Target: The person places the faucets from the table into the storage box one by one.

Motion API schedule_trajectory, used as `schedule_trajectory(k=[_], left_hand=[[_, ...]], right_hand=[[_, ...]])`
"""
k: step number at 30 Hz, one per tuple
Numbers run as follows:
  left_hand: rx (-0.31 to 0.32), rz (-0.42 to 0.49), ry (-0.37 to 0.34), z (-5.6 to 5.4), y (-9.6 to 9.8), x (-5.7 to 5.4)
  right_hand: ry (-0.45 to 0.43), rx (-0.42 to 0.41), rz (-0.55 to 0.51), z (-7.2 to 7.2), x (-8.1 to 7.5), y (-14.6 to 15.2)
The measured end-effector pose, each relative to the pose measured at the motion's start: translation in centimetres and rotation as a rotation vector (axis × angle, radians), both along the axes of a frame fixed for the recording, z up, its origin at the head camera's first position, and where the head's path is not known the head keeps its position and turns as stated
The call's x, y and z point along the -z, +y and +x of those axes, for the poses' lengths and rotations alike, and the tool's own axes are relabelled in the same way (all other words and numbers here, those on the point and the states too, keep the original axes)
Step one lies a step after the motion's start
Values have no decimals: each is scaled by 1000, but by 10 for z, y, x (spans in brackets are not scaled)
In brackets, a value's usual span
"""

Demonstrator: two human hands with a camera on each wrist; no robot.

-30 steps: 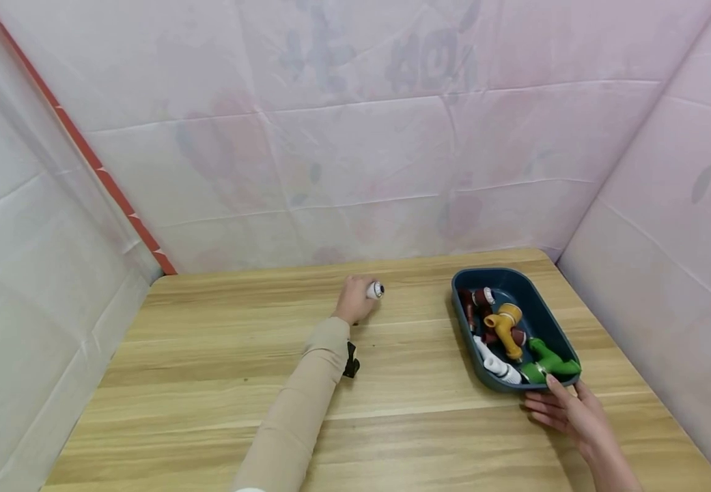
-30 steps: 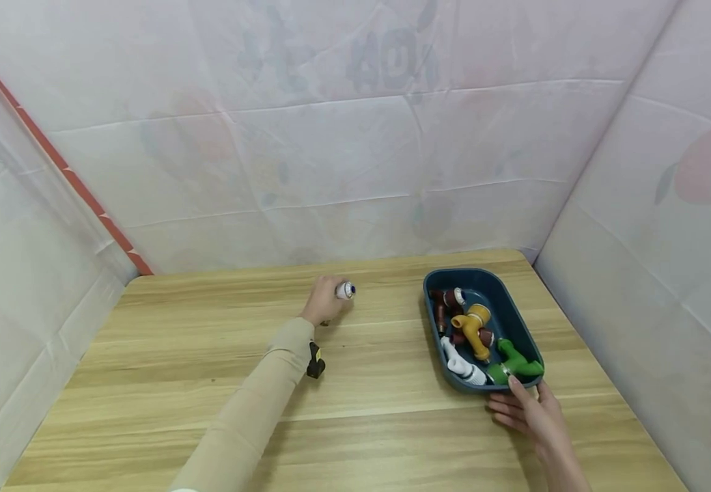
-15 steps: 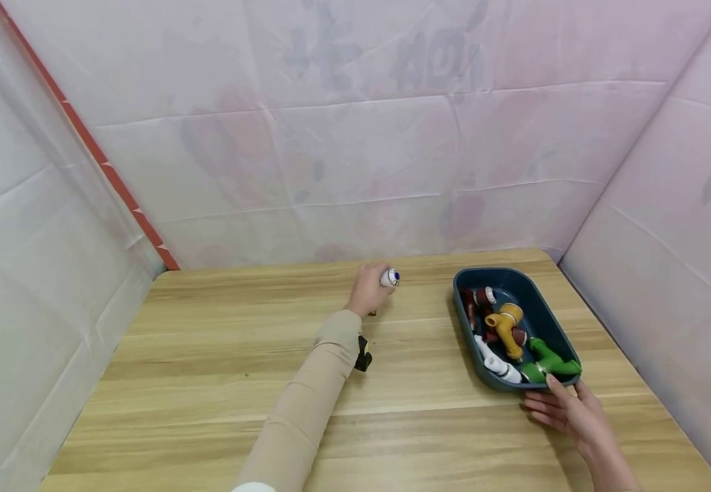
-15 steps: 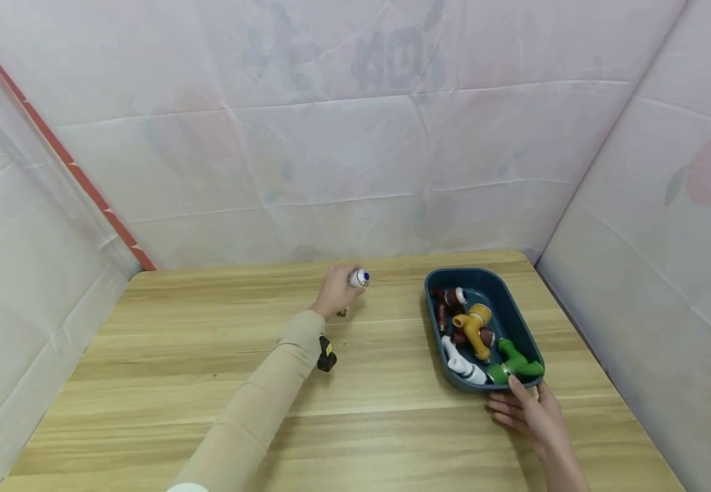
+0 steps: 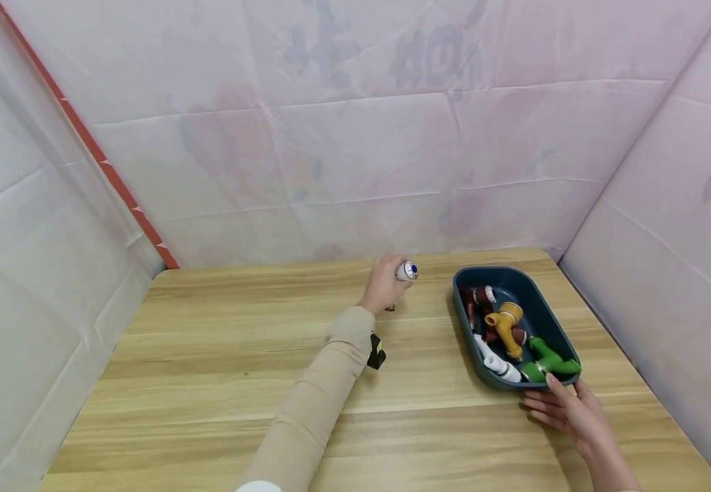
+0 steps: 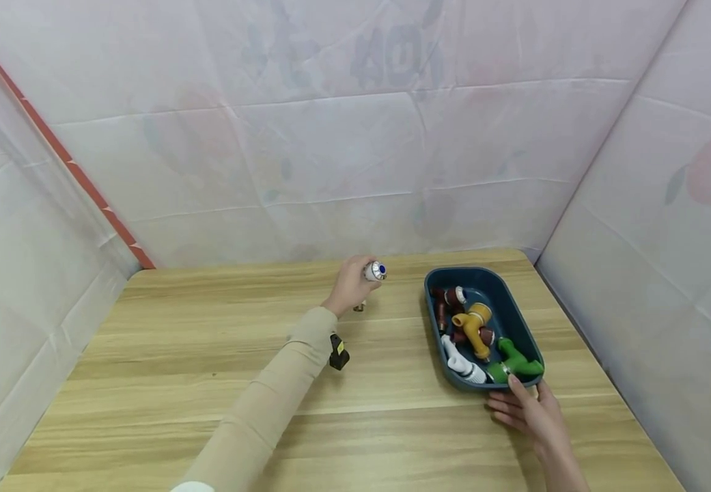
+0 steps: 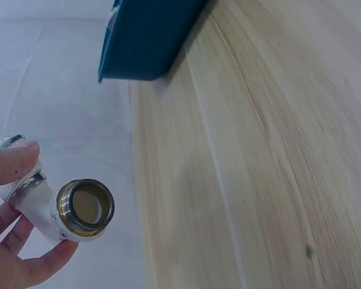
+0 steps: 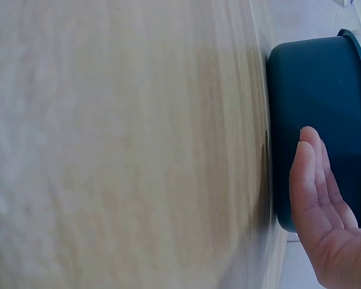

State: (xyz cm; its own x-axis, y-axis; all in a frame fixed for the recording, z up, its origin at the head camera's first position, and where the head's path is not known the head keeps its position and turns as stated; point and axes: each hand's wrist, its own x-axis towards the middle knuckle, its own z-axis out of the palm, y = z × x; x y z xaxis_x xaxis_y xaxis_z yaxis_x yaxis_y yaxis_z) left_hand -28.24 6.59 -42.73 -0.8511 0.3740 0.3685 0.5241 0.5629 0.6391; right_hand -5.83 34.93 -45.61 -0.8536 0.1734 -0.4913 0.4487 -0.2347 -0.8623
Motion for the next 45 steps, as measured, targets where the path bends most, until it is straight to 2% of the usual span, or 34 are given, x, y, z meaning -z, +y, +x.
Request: schedule_trajectory(k=[11, 23, 35, 40, 45], left_hand=[[25, 9, -16, 6, 21, -7], [25, 84, -71, 17, 56, -17], [34, 184, -172, 31, 86, -22], [49, 209, -161, 37, 101, -22], [65, 232, -182, 46, 112, -19]], right_hand=[[5, 8, -1, 2, 1, -1], [-14, -3, 19, 2, -2, -1], [19, 0, -9, 4, 1, -2], [29, 0, -16, 3, 2, -1], [19, -5, -6, 1, 2, -1]])
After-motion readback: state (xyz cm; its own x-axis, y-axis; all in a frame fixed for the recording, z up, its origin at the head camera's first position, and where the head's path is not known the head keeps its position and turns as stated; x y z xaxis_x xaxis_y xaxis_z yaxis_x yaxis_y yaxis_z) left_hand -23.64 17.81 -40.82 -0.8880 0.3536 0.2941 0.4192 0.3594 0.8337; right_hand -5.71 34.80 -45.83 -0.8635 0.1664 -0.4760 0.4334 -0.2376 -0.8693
